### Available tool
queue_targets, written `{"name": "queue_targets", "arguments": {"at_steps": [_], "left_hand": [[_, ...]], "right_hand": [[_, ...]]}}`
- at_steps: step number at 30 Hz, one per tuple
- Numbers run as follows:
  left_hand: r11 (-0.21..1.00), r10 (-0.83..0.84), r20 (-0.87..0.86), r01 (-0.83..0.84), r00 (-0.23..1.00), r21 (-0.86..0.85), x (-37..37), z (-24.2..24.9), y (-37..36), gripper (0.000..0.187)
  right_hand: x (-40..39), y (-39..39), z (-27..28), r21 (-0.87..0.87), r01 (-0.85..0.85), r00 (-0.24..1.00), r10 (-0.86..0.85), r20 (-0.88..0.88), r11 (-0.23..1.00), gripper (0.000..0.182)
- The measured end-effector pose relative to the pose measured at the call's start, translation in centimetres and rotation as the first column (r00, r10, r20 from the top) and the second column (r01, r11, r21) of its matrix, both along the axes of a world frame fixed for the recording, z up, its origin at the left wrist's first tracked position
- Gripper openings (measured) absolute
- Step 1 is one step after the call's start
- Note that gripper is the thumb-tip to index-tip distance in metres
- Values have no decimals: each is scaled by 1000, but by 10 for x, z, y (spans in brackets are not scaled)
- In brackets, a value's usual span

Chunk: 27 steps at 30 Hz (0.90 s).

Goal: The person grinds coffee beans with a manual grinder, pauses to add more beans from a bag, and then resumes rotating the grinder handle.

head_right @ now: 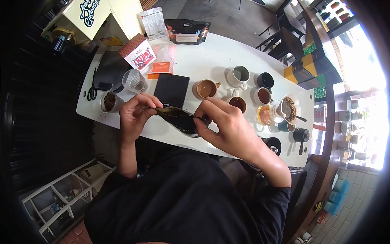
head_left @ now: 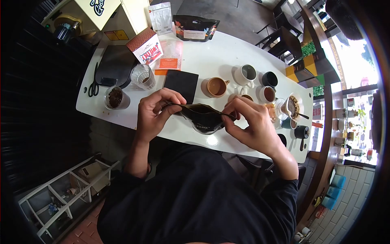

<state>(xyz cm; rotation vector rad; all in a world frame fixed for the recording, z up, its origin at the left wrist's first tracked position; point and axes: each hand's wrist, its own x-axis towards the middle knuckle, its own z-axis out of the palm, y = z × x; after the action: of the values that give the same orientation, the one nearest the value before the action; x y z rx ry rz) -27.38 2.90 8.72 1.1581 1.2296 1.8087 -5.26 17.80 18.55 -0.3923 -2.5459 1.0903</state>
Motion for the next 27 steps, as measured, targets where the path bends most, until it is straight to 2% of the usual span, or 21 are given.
{"name": "queue_targets", "arguments": {"at_steps": [1,3,9,17,25,27], "left_hand": [[1000,1,-2,-1,1000,-2,-1,0,0,14],[997,61,-130,-56,990,45,-3,0,3,12],[985,79,-181,-48,980,168,-6,12,14,12],[994,55,-266,-27,962,109,-2,19,21,10],[992,56,-312,-17,948,126,0,26,22,14],[995,12,-472,35,882,90,-7,28,21,17]], "right_hand": [[-1,1,-1,-7,-13,1000,13,1,1000,14],[-2,1,-2,0,-26,1000,26,5,1000,13],[-3,-2,-13,46,-3,1000,2,17,999,15],[-9,-3,-19,26,-4,1000,4,-10,1000,16],[-6,-3,-19,126,-46,997,54,-62,991,14],[-5,-5,-21,163,-60,996,69,-51,985,13]]}}
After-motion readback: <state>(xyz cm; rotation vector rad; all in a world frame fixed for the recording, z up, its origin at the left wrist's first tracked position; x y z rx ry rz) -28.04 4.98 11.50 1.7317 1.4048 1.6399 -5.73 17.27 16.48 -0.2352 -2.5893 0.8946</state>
